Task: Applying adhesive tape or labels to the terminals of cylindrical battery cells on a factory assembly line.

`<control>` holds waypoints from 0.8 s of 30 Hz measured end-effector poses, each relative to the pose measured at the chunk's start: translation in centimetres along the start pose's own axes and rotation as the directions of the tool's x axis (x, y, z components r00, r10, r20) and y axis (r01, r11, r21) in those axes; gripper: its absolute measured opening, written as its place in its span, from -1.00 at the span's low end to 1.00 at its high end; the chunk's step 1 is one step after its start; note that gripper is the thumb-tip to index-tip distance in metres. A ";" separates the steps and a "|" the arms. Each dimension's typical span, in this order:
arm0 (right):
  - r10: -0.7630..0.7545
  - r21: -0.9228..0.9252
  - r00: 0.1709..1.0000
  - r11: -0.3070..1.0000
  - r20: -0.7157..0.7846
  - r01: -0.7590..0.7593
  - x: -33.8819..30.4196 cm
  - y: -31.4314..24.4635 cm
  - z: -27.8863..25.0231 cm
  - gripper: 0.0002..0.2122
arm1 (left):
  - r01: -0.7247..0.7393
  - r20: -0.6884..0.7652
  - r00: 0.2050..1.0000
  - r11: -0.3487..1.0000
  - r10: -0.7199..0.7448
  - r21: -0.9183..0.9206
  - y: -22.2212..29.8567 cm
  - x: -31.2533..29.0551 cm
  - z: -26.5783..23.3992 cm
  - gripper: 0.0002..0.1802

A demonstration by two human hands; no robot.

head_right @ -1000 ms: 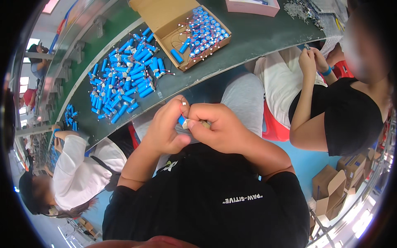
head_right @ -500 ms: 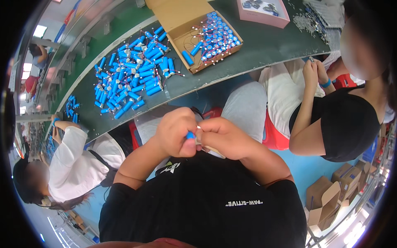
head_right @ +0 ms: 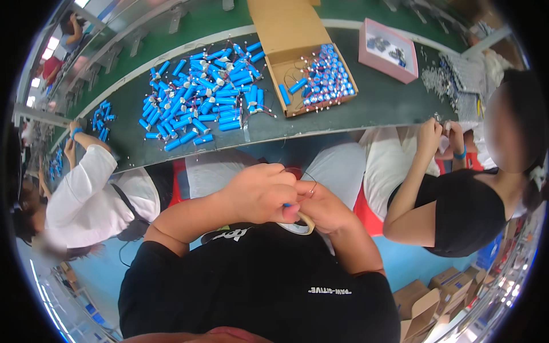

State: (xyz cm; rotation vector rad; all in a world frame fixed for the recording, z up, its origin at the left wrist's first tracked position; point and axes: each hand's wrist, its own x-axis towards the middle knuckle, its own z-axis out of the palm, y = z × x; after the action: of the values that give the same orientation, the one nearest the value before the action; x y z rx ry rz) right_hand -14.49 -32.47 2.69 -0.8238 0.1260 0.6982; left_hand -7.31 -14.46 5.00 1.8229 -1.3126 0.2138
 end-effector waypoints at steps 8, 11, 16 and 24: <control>0.227 -0.427 0.971 0.887 0.076 -0.174 5.8 5.3 -1.3 -0.78 | -0.076 0.297 0.913 0.830 0.281 -0.553 2.7 -0.8 7.0 -0.65; -0.287 -0.398 0.957 0.884 -0.049 0.245 6.1 9.0 -2.9 -0.69 | -0.114 0.168 0.978 0.990 0.126 -0.079 2.8 1.5 2.3 -0.55; -0.177 -0.342 0.969 0.933 -0.171 0.110 2.9 2.8 -2.5 -0.81 | 0.528 0.004 0.849 0.848 -0.528 -0.042 -1.5 -1.5 -3.7 -0.61; -0.310 -0.324 0.942 0.911 -0.130 0.255 3.5 2.7 -2.0 -0.79 | 0.675 -0.486 0.735 0.441 -0.474 0.591 -11.0 -4.5 -9.1 -0.66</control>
State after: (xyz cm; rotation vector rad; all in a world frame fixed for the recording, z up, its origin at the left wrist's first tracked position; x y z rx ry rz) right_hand -13.14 -30.78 -1.66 -1.1749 0.0586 0.3689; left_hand 2.94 -3.99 2.16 2.7272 -0.2954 0.6530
